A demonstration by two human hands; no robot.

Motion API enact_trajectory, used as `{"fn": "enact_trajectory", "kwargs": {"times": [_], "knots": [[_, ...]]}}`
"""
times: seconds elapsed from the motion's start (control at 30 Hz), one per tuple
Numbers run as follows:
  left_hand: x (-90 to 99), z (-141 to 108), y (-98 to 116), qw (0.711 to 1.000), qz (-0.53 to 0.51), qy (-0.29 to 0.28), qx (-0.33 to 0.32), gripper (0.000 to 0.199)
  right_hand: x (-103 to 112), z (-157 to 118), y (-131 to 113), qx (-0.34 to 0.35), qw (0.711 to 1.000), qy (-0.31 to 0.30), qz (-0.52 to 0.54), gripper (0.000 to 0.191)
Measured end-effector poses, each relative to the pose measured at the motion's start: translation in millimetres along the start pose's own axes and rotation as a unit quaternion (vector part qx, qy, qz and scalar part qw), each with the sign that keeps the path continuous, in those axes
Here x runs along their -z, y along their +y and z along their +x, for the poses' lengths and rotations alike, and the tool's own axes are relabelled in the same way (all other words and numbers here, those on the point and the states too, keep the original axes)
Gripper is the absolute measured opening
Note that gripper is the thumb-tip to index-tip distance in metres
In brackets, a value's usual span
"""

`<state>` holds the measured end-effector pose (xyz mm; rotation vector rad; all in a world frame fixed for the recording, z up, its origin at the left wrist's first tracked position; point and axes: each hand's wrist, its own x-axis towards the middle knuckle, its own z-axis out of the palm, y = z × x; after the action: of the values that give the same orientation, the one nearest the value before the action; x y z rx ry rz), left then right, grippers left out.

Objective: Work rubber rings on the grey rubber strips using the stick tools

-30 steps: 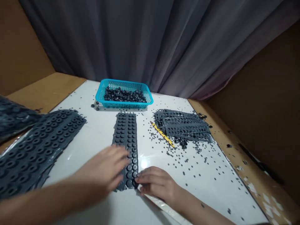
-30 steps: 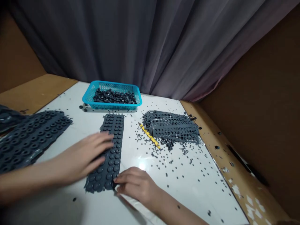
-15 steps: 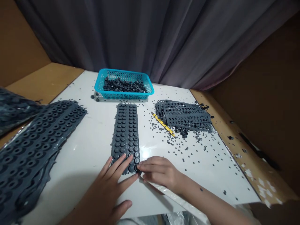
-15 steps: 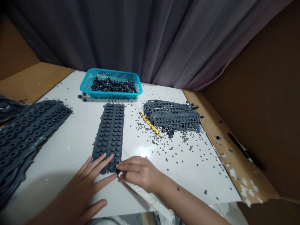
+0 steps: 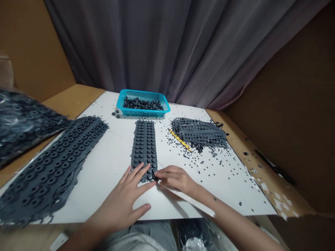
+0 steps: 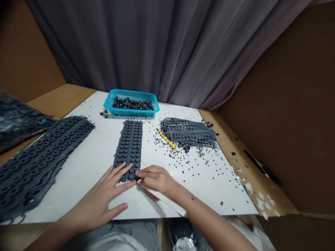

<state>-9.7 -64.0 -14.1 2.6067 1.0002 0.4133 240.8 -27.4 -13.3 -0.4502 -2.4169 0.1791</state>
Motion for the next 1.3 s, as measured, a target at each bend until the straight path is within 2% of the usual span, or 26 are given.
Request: {"fn": "enact_trajectory", "kwargs": {"times": [0.13,0.3,0.47,0.53,0.6,0.67,0.73,0.8,0.87,0.93,0.97,1.07,1.17,1.3], "knots": [[0.8,0,1,1.0,-0.004,0.001,0.015,0.051,0,0,-5,0.029,0.997,-0.025,-0.073,0.012],[-1.0,1,1,1.0,-0.018,0.011,0.013,0.052,1,-3,-9,0.021,0.992,-0.063,-0.109,0.017],[-0.5,1,1,0.999,-0.017,0.0,0.029,0.051,-4,-7,-1,-0.037,0.992,-0.043,-0.111,0.018],[0.4,2,2,0.999,-0.013,-0.007,0.03,0.051,-4,-9,7,-0.094,0.991,-0.005,-0.099,0.018],[1.2,2,2,1.0,-0.012,-0.008,0.027,0.051,1,-12,18,-0.184,0.978,0.05,-0.086,0.017],[1.7,1,1,1.0,-0.012,-0.004,0.024,0.051,10,-16,30,-0.297,0.943,0.123,-0.084,0.014],[1.7,1,1,1.0,-0.011,-0.001,0.02,0.05,23,-20,42,-0.391,0.891,0.213,-0.087,0.013],[1.5,1,0,1.0,-0.008,0.002,0.016,0.05,33,-23,50,-0.438,0.849,0.282,-0.087,0.017],[1.4,1,0,1.0,-0.004,0.004,0.015,0.052,36,-22,49,-0.449,0.837,0.31,-0.052,0.021],[1.8,2,0,1.0,0.0,0.005,0.017,0.054,31,-16,38,-0.434,0.852,0.29,0.042,0.023],[2.1,2,0,1.0,0.001,0.003,0.018,0.054,26,-12,29,-0.419,0.863,0.262,0.107,0.023],[2.8,2,1,1.0,0.001,-0.006,0.023,0.052,11,0,2,-0.355,0.887,0.125,0.266,0.019],[2.4,2,2,1.0,-0.003,-0.007,0.027,0.052,5,5,-13,-0.327,0.896,0.046,0.298,0.016],[1.0,3,1,1.0,-0.002,-0.001,0.026,0.052,5,4,-12,-0.304,0.906,0.034,0.291,0.017]]}}
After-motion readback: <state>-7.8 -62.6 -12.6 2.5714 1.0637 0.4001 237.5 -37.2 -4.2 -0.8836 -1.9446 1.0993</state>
